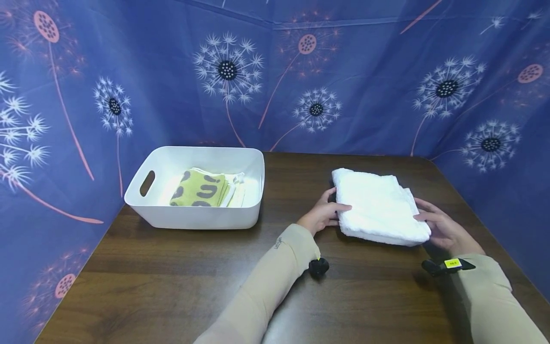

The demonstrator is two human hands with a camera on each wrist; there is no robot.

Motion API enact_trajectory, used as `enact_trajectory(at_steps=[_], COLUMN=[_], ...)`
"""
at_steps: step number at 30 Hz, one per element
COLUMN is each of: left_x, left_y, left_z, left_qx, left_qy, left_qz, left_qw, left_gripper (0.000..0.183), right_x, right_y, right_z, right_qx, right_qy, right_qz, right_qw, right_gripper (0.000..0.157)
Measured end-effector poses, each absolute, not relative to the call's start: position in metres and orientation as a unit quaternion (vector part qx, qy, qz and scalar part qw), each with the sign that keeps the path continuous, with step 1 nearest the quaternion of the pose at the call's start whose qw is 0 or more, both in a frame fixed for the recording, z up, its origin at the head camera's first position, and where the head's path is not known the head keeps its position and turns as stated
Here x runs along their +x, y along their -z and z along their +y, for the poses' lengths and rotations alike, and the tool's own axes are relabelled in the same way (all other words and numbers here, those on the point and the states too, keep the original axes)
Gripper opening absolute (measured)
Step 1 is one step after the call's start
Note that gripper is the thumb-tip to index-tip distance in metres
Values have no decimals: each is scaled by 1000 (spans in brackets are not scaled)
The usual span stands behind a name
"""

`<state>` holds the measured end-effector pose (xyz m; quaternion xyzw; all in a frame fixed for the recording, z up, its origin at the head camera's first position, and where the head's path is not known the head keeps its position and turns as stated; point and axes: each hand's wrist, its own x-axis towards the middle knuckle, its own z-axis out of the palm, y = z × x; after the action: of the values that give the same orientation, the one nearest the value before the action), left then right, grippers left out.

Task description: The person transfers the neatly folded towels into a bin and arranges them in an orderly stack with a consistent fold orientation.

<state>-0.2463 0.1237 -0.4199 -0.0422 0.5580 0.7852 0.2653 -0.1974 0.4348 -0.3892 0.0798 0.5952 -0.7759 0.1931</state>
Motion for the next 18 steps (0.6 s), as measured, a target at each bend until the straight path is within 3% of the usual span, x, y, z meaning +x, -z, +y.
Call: enact_trajectory(at_steps=[12,18], left_x=[-246,-246], left_y=[412,406], left_z=[119,116], left_qx=[-25,-16], left_qy=[-788,-788], left_qz=[560,562], left_qw=[254,252], left_gripper=[75,75], right_x=[-192,-189], right_y=[384,378], right_z=[429,426], right_qx=[48,53], right_qy=[821,813], right_qz=[539,547], right_qw=[184,194], right_gripper=[44,52])
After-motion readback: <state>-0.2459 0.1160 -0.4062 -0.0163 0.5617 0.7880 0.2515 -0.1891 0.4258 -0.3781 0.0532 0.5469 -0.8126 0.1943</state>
